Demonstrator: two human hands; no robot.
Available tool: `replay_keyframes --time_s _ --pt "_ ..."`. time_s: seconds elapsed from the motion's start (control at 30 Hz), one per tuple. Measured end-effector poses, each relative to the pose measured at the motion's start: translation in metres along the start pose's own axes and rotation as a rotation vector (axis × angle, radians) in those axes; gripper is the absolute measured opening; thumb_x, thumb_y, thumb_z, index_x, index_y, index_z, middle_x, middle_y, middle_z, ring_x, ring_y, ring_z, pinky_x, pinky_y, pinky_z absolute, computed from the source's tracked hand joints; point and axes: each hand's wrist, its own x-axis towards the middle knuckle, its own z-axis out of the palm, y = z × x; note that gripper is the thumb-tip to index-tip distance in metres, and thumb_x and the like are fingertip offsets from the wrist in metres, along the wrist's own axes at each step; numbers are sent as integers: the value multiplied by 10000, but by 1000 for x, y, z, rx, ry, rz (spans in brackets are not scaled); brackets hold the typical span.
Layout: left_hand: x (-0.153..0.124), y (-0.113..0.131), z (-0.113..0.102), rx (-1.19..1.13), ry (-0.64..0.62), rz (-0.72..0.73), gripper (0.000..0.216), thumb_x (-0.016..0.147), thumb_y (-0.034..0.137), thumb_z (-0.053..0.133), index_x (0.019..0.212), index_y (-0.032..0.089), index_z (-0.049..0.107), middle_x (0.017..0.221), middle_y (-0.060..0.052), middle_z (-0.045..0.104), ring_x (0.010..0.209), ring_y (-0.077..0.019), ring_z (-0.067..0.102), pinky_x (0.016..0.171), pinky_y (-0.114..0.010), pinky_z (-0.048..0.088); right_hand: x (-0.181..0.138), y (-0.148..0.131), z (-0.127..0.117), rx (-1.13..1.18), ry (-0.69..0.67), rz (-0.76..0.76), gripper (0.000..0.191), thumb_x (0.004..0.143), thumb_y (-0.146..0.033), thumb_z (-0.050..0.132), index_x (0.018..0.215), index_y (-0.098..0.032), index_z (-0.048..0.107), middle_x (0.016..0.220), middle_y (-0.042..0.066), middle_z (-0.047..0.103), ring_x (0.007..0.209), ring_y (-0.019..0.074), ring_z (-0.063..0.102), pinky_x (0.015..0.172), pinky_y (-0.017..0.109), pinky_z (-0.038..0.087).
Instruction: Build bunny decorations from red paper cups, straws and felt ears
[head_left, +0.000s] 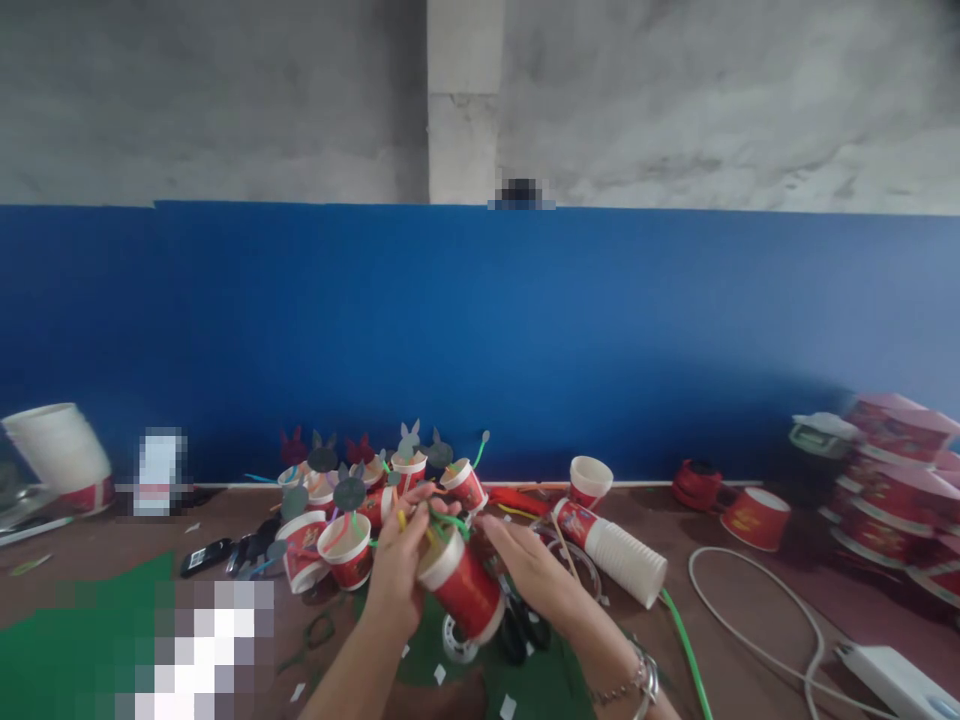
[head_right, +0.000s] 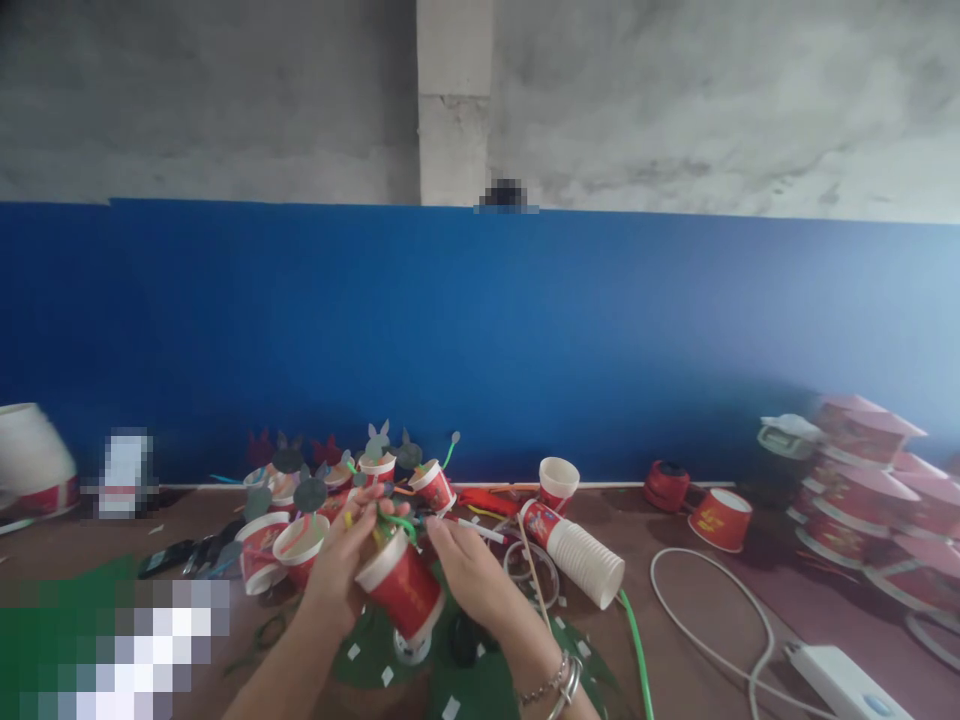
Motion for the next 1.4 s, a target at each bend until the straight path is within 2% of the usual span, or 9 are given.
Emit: replay_keyframes --time_s 0.07,0.2,0.4,0.53,0.7,0.87,1.07,1.27,1.4 --pt "6 9 -4 -78 89 69 491 567 234 804 1005 199 586 697 19 669 845 -238 676 738 -329 522 0 4 -2 -39 9 47 392 918 -358 338 709 -183 618 672 5 590 674 163 536 623 263 406" --pt "16 20 -14 -157 177 101 490 551 167 793 993 208 587 723 13 676 802 -224 680 697 -317 533 -2 12 -3 -65 -140 110 317 832 -214 420 553 -177 565 506 -31 481 498 115 414 480 239 295" --pt "22 20 -22 -210 240 23 293 678 83 666 936 194 580 790 -7 692 673 -156 675 599 -260 530 -1 5 3 -25 -89 136 191 757 -201 502 678 -150 668 616 3 636 578 129 525 548 227 367" --pt "24 18 -21 -250 276 -10 262 696 52 625 916 181 569 776 -20 696 614 -145 667 554 -247 520 1 0 10 16 -16 136 167 715 -232 562 744 -131 692 667 15 662 620 144 555 564 229 378" --pt "23 16 -22 -200 237 39 319 641 96 690 922 190 573 771 -11 702 631 -165 672 573 -267 524 0 -3 17 -49 44 164 138 684 -234 585 692 -126 672 625 10 635 602 141 542 536 218 362" --pt "22 13 -22 -158 158 120 402 564 173 771 920 194 585 734 -8 697 786 -239 685 675 -335 537 -3 -9 19 -193 76 153 115 661 -189 552 640 -129 649 590 1 611 581 136 515 518 213 327" --pt "18 15 -18 -139 159 137 436 532 215 815 901 194 583 723 -9 686 873 -266 670 708 -345 537 -4 -12 16 -353 78 61 123 671 -153 497 591 -148 590 566 -1 576 535 115 442 515 219 279" --pt "17 20 -15 -149 155 119 441 521 192 822 887 187 577 682 -4 669 862 -273 672 704 -351 534 -3 -8 10 -272 41 -8 120 660 -121 463 604 -158 562 574 -18 551 556 119 446 515 214 288" --pt "19 17 -14 -191 192 94 392 564 120 773 890 193 568 634 22 640 767 -217 678 674 -314 529 -2 -5 8 -188 -2 -4 104 652 -115 465 595 -160 540 572 -33 530 562 113 443 510 205 292"
